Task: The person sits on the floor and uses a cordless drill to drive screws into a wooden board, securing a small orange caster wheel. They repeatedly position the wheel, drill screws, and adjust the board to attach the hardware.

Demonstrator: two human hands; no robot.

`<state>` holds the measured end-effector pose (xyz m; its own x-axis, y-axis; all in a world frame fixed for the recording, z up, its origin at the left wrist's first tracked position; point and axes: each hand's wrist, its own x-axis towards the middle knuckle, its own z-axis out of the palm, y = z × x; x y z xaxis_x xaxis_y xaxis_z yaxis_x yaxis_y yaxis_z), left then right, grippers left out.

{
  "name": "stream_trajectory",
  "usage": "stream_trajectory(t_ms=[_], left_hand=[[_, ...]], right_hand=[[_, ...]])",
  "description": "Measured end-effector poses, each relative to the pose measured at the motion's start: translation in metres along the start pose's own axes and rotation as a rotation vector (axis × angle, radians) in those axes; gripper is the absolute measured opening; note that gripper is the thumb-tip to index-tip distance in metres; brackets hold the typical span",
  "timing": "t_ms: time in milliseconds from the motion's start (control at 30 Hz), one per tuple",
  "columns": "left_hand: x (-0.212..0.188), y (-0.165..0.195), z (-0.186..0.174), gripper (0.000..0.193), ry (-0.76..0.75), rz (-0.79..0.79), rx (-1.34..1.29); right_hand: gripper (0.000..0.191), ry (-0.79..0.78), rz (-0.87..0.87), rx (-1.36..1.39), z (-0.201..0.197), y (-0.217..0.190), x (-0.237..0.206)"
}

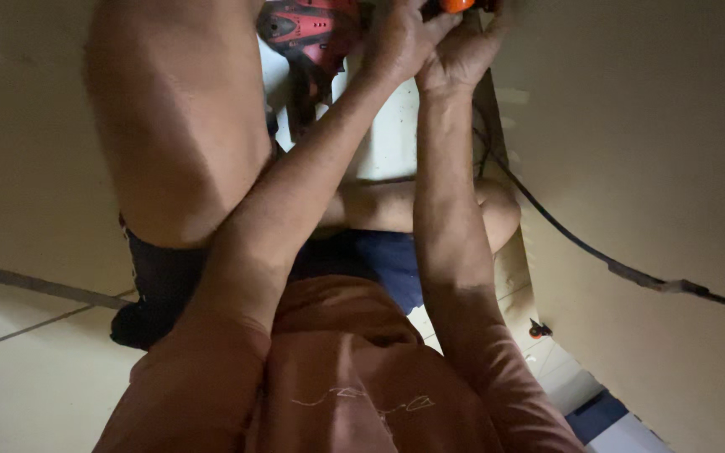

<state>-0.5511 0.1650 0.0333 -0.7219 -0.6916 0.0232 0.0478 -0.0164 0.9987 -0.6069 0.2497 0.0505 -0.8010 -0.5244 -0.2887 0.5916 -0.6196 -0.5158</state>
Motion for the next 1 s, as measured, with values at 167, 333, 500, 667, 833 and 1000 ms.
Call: stream_trajectory(t_ms=[167, 333, 500, 667, 833, 1000], left_hand=[[0.0, 0.001, -0.005, 0.036, -0.033, 0.072, -0.09], [0.005, 0.011, -0.009, 0.03, 0.013, 0.148, 0.021], [0.008, 0.019, -0.01, 0.033, 0.018, 0.113, -0.052], [0.008, 0.019, -0.011, 0.032, 0.029, 0.119, -0.065], [0.009, 0.02, -0.013, 0.033, 0.031, 0.106, -0.041], [0.01, 0.022, -0.013, 0.033, 0.017, 0.081, -0.096]], right_hand=[[0.049, 0.027, -0.004, -0.034, 0.011, -0.002, -0.006], [0.058, -0.035, 0.003, -0.241, 0.028, -0.003, -0.008], [0.058, 0.141, -0.039, -0.244, 0.035, -0.009, -0.001], [0.065, 0.073, -0.005, -0.323, 0.038, -0.009, -0.006], [0.071, 0.113, 0.156, -0.131, 0.041, -0.012, -0.005], [0.058, 0.2, 0.126, 0.087, 0.036, -0.015, -0.001]])
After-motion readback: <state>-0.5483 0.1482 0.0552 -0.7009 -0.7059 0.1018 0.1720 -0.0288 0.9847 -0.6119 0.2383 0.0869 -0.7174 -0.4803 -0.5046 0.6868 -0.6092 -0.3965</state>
